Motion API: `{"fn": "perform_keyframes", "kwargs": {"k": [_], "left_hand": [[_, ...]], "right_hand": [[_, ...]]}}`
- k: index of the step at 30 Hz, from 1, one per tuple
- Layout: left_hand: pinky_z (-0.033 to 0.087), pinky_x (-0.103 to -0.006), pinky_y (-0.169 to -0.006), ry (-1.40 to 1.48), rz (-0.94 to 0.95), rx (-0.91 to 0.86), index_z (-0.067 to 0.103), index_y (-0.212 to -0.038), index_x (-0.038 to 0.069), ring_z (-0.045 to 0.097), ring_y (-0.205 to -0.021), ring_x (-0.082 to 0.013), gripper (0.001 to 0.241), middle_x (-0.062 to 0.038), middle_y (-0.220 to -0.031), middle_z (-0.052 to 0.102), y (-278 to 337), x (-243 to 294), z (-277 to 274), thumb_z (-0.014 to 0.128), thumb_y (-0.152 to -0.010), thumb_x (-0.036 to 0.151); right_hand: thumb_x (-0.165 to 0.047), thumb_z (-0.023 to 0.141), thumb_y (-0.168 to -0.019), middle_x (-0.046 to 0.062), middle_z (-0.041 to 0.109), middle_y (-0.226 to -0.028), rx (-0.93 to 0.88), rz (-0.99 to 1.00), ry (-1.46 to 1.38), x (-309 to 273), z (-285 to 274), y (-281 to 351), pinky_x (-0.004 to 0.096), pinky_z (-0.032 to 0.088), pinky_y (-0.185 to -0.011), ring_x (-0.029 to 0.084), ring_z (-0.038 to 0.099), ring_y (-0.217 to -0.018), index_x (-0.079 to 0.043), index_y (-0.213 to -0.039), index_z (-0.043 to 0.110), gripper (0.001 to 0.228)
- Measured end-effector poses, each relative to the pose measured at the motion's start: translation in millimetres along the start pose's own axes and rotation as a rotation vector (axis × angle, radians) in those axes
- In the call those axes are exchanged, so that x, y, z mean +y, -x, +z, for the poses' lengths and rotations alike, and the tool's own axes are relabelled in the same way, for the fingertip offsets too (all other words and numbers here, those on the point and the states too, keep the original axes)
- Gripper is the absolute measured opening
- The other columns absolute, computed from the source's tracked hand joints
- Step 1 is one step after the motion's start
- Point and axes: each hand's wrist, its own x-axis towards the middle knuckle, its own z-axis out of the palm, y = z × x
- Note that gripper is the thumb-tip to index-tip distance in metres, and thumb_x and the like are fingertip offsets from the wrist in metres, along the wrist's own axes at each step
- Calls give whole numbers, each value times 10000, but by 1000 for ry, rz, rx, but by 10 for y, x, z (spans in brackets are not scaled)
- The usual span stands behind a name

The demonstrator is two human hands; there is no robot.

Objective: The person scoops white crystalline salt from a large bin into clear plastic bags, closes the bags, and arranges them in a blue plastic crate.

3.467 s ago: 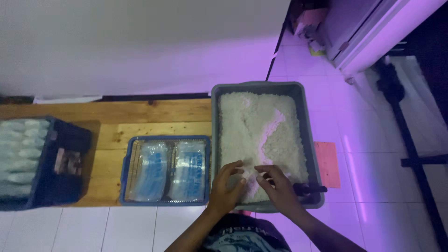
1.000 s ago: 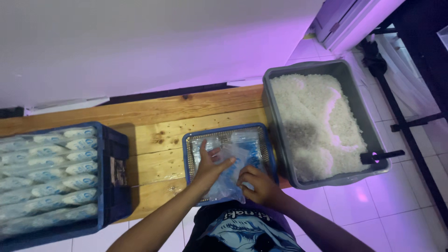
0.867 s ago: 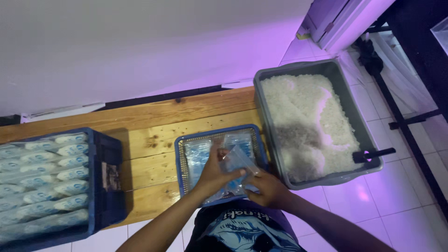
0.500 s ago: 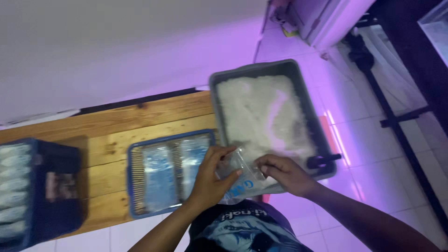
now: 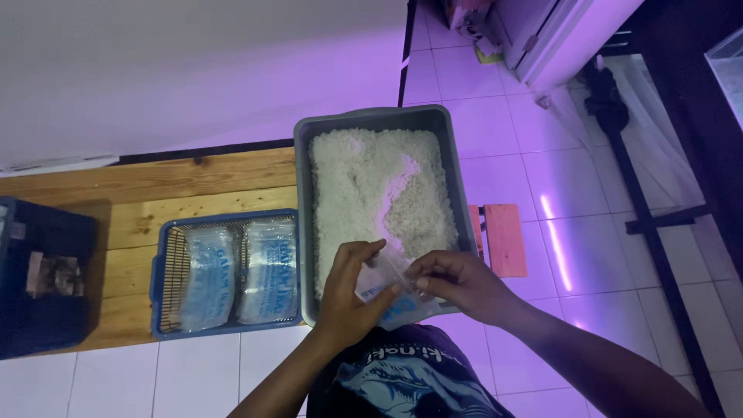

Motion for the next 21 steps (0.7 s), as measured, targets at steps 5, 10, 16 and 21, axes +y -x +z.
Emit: {"fn": "perform_keyframes", "kwargs": {"k": [5,10,16,21], "left_hand": [[301,-632,-1132,-626,57,-87,391,-1654,68,490,-1499,-330,1437,-169,-1583,539,63,31,28,942,-578,845],[278,-683,-1178,-697,53,-115,211,-1727,7,333,-1639,-374,1542,-237,-1723,382,132,-235,114,1021,-610,695],[274,-660,-1234,-499,191,-55,348,-1673,61,422,-1612,-375,1288,-211,-1671,460,160,-319,-139,934,-618,512],[316,-628,-1187,-551,272,-52,490,-1593,81,566,-1463,-329,1133,-133,-1514,604,124,-299,-312,891,-647,558]], "right_hand": [[-48,782,-970,88,870,-936,141,20,30,-19,187,-70,282,637,-857,155,809,-897,-53,-1070,835,114],[-39,865,-924,9,804,-866,208,-18,98,-35,380,-121,278,587,-805,113,741,-835,-84,-945,810,74],[-12,942,-845,4,691,-830,177,-31,-68,-139,471,-159,281,543,-738,122,640,-776,-96,-928,747,229],[-50,711,-959,27,685,-896,308,-511,624,-253,644,-122,349,521,-755,198,678,-822,-135,-953,725,87]]}}
